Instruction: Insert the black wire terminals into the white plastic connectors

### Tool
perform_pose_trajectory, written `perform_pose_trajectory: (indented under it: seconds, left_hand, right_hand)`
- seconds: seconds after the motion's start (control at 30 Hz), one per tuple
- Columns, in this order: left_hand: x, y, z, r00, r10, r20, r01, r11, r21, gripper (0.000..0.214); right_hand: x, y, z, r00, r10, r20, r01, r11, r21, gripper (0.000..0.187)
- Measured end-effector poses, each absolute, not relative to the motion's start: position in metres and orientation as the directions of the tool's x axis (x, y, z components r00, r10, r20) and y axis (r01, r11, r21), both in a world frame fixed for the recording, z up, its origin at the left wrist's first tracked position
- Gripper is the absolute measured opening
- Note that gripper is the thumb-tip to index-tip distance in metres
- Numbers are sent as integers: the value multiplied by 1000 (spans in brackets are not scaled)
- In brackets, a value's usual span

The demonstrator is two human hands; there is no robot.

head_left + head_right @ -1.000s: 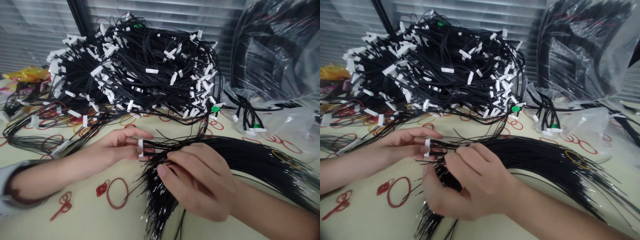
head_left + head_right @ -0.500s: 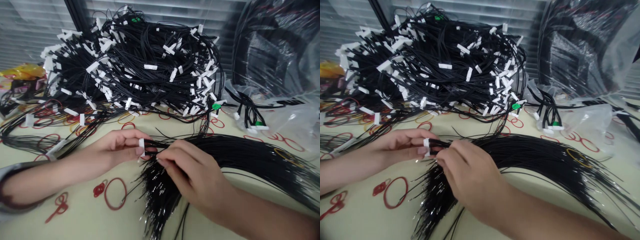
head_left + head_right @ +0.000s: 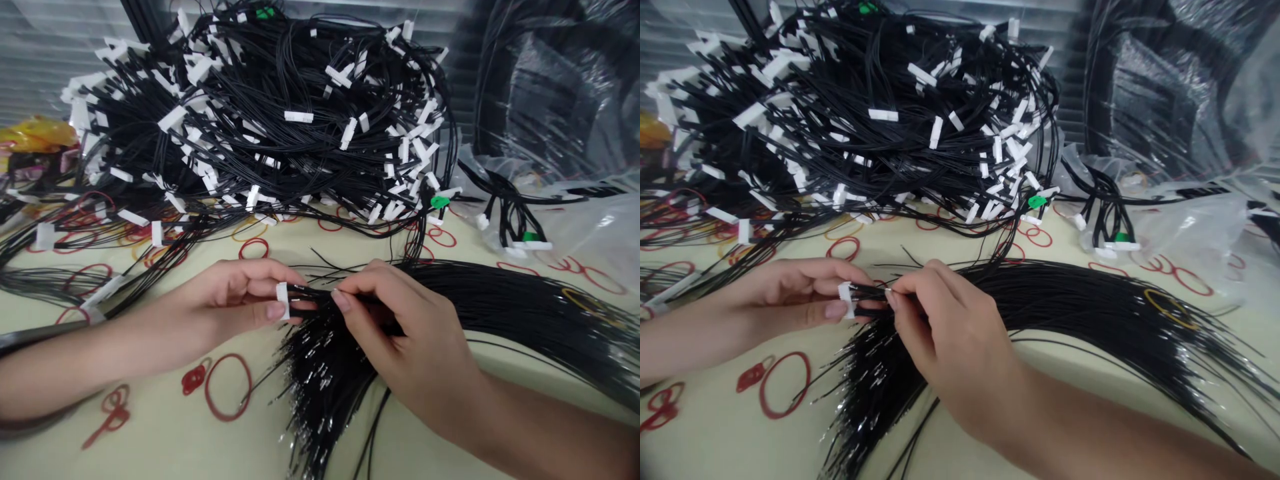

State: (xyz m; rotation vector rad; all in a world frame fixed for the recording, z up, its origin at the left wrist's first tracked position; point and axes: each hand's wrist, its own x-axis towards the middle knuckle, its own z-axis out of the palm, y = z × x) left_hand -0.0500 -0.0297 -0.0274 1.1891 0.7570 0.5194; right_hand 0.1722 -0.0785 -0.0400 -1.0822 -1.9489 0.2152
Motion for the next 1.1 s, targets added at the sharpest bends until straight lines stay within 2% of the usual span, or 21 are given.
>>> perform_pose_trajectory:
  seconds: [0.2, 0.4, 0.57, 0.73, 0.93, 1.1]
  left_hand:
    - [-40, -40, -15, 547, 769, -331, 49, 365, 930, 22]
    - [-41, -39, -12, 553, 760, -342, 86, 357, 930, 23]
    - [-45, -36, -12, 624, 711, -325, 124, 320, 939, 18]
    - [-44, -39, -13, 576, 747, -331, 105, 334, 937, 20]
    - [-45, -37, -10, 654, 686, -320, 151, 296, 943, 19]
    - [-46, -34, -14, 653, 708, -268, 89, 280, 956, 19]
  right_hand:
    - [172, -79, -41, -251, 737, 628, 606, 625, -491, 12]
    - [171, -78, -41, -246, 735, 631, 612, 623, -487, 12]
    - [171, -78, -39, -251, 738, 627, 606, 624, -493, 12]
    - [172, -79, -40, -246, 734, 633, 605, 626, -491, 12]
    - [172, -79, -40, -252, 734, 631, 601, 629, -493, 13]
    - [171, -78, -40, -278, 733, 621, 582, 643, -498, 13]
